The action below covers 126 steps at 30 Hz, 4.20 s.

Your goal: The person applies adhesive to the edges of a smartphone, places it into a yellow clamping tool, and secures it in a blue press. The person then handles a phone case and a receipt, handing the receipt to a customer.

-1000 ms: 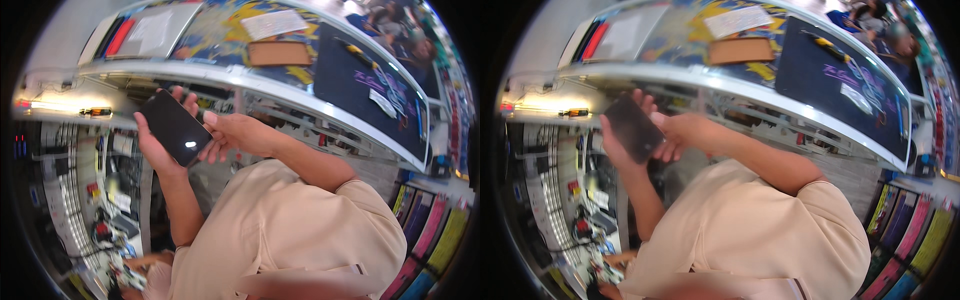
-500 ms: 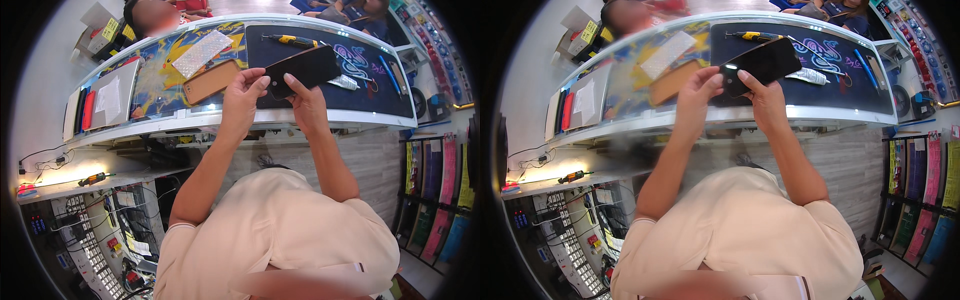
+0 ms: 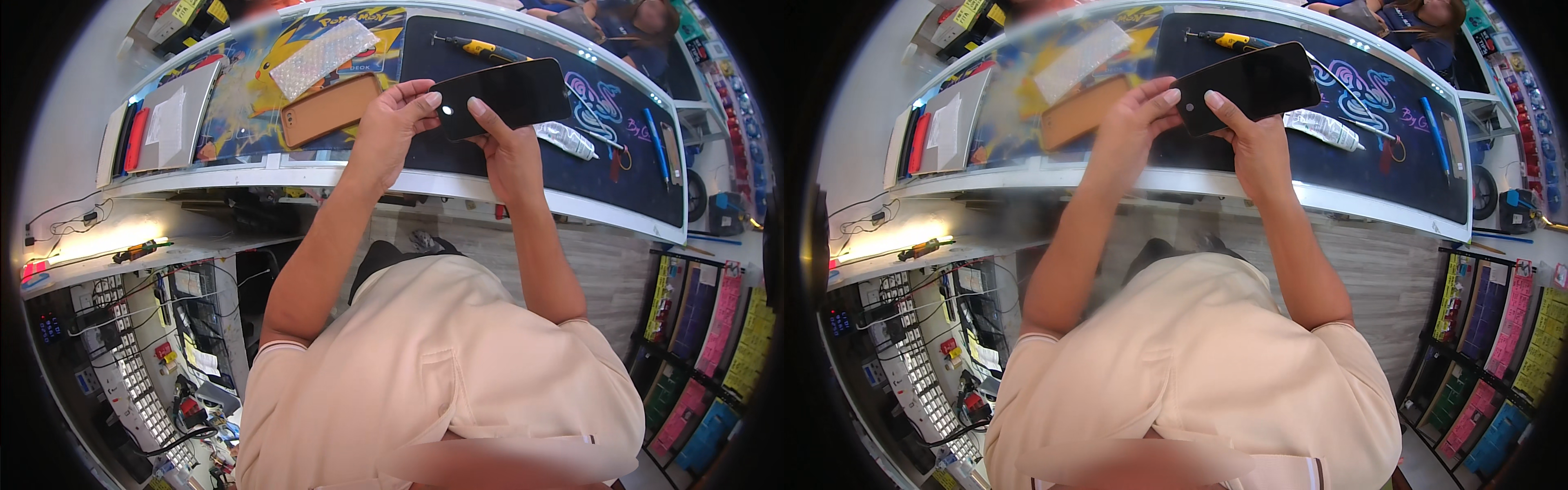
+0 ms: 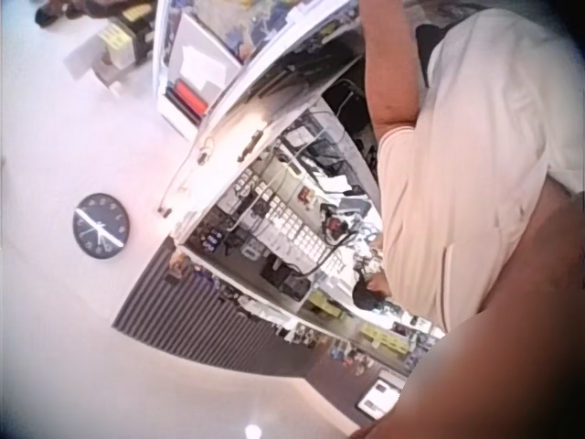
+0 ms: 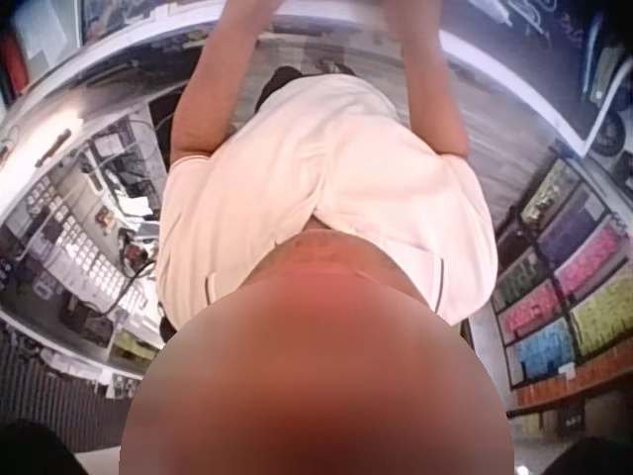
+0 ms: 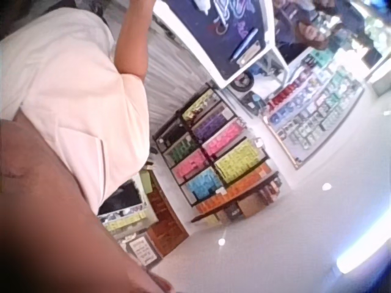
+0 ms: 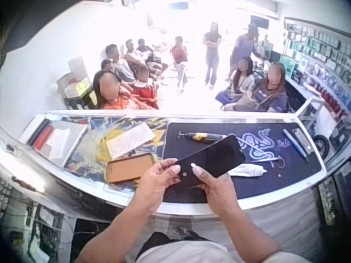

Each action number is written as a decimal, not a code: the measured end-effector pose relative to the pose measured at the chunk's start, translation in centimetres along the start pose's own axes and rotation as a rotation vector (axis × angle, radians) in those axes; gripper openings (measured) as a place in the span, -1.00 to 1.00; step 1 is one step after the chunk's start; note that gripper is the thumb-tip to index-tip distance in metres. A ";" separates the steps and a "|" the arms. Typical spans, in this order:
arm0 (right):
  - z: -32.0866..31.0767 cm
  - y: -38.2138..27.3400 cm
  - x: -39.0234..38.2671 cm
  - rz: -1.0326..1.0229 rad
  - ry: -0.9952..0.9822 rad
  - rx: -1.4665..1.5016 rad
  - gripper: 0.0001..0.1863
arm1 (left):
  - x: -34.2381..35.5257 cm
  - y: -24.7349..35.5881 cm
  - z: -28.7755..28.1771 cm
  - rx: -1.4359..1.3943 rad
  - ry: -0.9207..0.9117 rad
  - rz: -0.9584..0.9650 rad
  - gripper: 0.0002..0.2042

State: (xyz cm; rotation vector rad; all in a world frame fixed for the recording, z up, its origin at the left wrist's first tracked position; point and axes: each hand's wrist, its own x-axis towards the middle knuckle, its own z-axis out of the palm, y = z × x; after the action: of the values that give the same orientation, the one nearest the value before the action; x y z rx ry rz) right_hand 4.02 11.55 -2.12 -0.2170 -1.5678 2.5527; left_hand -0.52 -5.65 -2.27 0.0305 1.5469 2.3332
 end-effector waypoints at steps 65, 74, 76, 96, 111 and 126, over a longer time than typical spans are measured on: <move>6.8 -0.1 0.5 -0.065 -0.402 -0.533 -0.75 | -6.3 1.0 -6.2 -0.217 0.141 0.197 -0.75; 5.8 0.1 1.1 -0.111 -0.400 -0.381 -0.82 | -6.6 1.4 -3.0 -0.272 0.118 0.141 -0.73; 5.3 0.3 1.2 -0.083 -0.381 -0.367 -0.80 | -6.2 1.0 -2.4 -0.187 0.138 0.209 -0.75; 19.9 9.6 -7.1 0.176 -0.954 -0.351 -0.73 | -25.1 -3.5 -18.2 -0.224 0.927 0.606 -0.64; 59.1 56.0 -50.3 0.289 -1.773 -0.973 -0.06 | -59.6 -14.8 -28.6 -0.664 1.735 0.678 -0.63; 56.9 52.9 -51.2 0.013 -1.635 -0.555 -0.17 | -66.1 -13.0 -34.7 -0.477 1.799 0.617 -0.55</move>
State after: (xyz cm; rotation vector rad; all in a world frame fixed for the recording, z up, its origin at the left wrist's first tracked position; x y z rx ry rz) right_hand 40.95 -71.62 -21.36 2.2423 -2.4544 1.9656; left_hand 58.17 -51.31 -17.01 -2.5805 1.3309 3.1240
